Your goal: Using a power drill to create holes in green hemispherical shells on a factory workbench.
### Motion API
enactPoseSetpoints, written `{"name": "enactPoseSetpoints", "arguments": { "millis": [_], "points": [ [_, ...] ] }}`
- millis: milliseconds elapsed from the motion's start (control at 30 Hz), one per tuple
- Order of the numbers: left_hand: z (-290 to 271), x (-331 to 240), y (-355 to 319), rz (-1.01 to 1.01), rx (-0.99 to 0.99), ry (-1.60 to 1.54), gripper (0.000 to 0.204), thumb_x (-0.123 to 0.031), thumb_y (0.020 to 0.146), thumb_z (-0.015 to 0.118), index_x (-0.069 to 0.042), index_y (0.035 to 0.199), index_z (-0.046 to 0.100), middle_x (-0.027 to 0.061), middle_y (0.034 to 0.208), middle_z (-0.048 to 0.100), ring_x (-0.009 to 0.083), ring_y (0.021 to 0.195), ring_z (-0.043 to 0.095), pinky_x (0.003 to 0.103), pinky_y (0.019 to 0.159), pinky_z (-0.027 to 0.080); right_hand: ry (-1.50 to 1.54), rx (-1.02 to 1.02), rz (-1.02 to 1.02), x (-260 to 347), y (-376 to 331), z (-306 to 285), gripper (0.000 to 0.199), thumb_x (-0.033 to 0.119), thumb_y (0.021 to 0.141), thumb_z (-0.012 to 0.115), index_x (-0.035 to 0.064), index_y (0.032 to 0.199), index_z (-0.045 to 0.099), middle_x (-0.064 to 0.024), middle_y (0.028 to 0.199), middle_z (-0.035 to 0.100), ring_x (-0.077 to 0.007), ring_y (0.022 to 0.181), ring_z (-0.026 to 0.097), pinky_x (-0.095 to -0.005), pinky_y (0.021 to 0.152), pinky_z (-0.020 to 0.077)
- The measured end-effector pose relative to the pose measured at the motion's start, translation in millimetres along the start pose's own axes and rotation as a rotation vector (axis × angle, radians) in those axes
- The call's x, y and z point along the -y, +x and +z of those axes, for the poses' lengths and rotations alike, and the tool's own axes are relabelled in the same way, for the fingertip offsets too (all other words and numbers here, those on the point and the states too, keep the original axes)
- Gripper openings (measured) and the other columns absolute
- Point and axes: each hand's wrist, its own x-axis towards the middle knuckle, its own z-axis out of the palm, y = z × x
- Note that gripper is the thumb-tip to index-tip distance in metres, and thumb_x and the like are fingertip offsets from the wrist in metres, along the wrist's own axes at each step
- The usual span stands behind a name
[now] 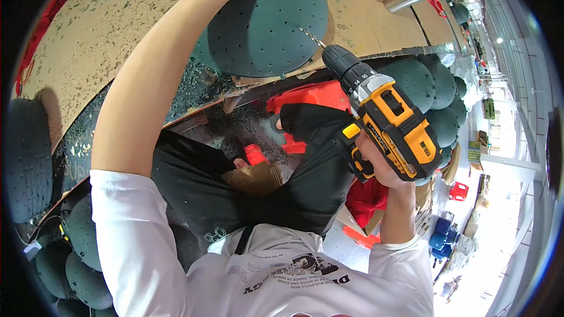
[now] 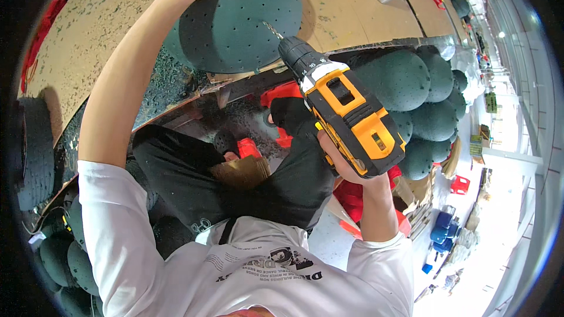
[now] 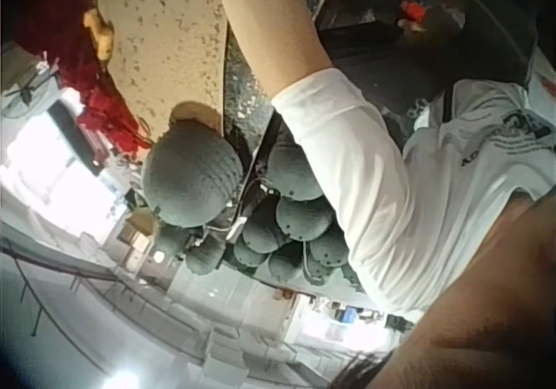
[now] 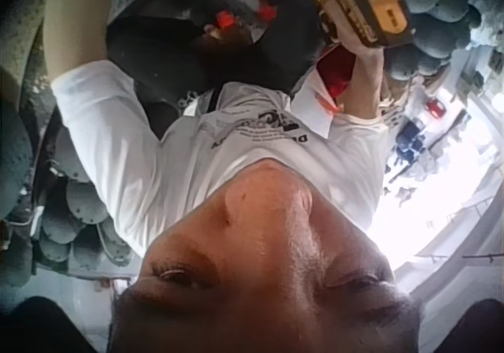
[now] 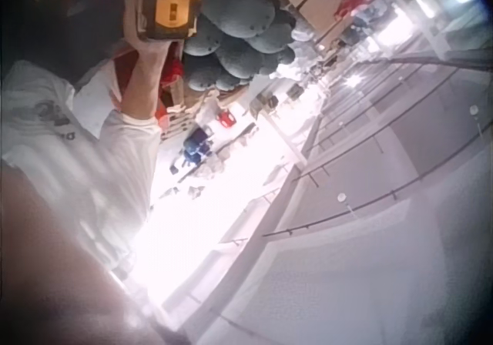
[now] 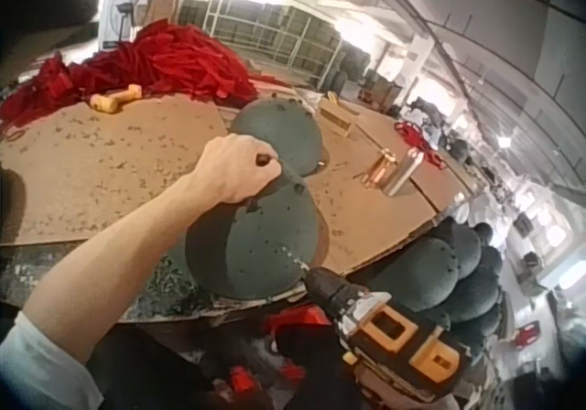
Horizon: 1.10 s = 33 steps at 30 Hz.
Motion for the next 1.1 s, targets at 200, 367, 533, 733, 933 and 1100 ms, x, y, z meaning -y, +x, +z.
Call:
{"name": "enactPoseSetpoints", "arguments": {
  "millis": [200,367,533,733,933,1100],
  "points": [
    [1,5,-4,0.018,-0.052,-0.060,0.034,-0.033,0.084,0.060,-0.007,0.097,0.077,0.0185,0.095,0.073,0.0357,0.091,0.070,0.043,0.084,0.055,-0.009,0.032,0.042,27,7,-7,0.031,0.000,0.082,0.075,-0.0017,0.112,0.068,-0.0102,0.095,0.073,-0.0185,0.080,0.071,-0.0292,0.072,0.0565],
    [-4,7,-8,0.063,-0.057,-0.096,0.034,-0.033,0.084,0.061,-0.006,0.095,0.077,0.0192,0.093,0.073,0.0359,0.088,0.070,0.043,0.084,0.055,0.028,-0.015,0.043,24,-3,0,0.029,-0.002,0.081,0.073,-0.0026,0.110,0.068,-0.0096,0.092,0.073,-0.0178,0.078,0.071,-0.0291,0.071,0.0566],
    [-4,3,-9,0.037,-0.065,-0.081,0.034,-0.032,0.085,0.061,-0.004,0.094,0.077,0.0189,0.092,0.074,0.0357,0.087,0.071,0.043,0.083,0.055,0.049,0.049,0.069,13,-7,-5,0.030,0.000,0.081,0.074,-0.0022,0.110,0.068,-0.0097,0.091,0.073,-0.0183,0.077,0.071,-0.0292,0.071,0.0566],
    [-6,4,-8,-0.007,-0.029,-0.100,0.034,-0.032,0.084,0.061,-0.004,0.094,0.077,0.0193,0.093,0.073,0.0354,0.088,0.071,0.043,0.083,0.055,-0.165,-0.010,0.035,23,-9,-6,0.032,0.003,0.081,0.077,-0.0003,0.111,0.070,-0.0096,0.098,0.074,-0.0186,0.083,0.072,-0.0295,0.074,0.0566],
    [-2,7,-5,0.002,-0.057,-0.078,0.034,-0.032,0.084,0.061,-0.004,0.093,0.077,0.0197,0.093,0.073,0.0357,0.088,0.071,0.043,0.083,0.055,-0.091,-0.038,0.077,26,-3,-7,0.031,0.002,0.080,0.077,0.0000,0.110,0.070,-0.0094,0.097,0.074,-0.0179,0.081,0.072,-0.0291,0.074,0.0568],
    [-6,5,-8,0.029,-0.060,-0.106,0.034,-0.032,0.084,0.061,-0.003,0.093,0.077,0.0198,0.093,0.073,0.0356,0.087,0.071,0.042,0.082,0.055,-0.134,-0.040,0.043,27,-3,-4,0.030,0.002,0.080,0.077,0.0001,0.109,0.070,-0.0091,0.095,0.074,-0.0175,0.079,0.072,-0.0286,0.072,0.0568]
  ]
}}
